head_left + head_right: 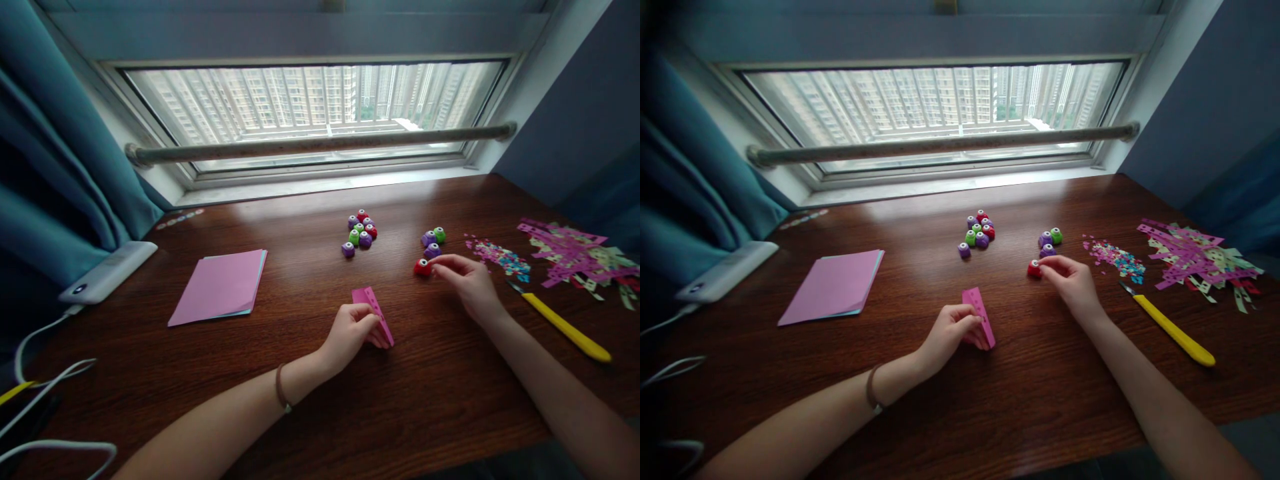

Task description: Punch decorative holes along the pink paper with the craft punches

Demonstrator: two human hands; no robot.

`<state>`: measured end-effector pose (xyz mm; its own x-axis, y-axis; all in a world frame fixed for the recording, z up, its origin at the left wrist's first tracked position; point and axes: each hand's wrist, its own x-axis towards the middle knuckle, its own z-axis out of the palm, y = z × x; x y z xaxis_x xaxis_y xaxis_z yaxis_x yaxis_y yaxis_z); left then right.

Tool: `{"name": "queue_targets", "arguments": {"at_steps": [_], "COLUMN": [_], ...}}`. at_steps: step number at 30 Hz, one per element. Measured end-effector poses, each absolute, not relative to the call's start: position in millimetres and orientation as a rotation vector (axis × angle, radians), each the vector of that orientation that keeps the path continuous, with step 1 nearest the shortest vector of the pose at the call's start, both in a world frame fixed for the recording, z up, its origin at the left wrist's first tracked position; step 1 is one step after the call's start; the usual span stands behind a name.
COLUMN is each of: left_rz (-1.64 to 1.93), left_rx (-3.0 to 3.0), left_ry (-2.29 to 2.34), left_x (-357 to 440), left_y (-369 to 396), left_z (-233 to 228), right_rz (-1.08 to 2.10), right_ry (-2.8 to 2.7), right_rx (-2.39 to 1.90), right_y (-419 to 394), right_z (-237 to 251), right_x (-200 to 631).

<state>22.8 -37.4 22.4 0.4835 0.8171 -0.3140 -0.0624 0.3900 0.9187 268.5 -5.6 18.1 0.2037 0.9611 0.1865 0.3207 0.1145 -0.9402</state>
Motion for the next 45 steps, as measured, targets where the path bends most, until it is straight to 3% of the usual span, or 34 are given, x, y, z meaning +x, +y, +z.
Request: {"name": "queue_targets", "arguments": {"at_steps": [4, 11, 16, 21, 23, 31, 45], "left_rz": [0.664, 0.681, 0.682, 0.685, 0.710, 0.766, 0.682], "left_rx": [1.031, 1.133, 1.372, 1.800, 1.945, 2.324, 2.445], "left_ry": [0.883, 0.812, 0.784, 0.812, 0.817, 0.727, 0.793], "left_x": [21, 21, 19, 15, 13, 13, 13], "left_y": [-37, -39, -47, -51, -50, -46, -46], "left_z": [22, 19, 19, 21, 19, 12, 12], "right_rz": [-0.038, -0.361, -0.222, 0.514, 0.649, 0.341, 0.171], "right_ry": [-1.396, -1.574, -1.623, -1.901, -1.958, -1.986, -2.013], "right_rx": [-1.674, -1.698, -1.585, -1.387, -1.319, -1.387, -1.595], "right_y": [12, 21, 14, -1, -3, 10, 21], "right_z": [19, 7, 12, 14, 10, -4, -14], "right_x": [326, 365, 333, 291, 282, 292, 305]}}
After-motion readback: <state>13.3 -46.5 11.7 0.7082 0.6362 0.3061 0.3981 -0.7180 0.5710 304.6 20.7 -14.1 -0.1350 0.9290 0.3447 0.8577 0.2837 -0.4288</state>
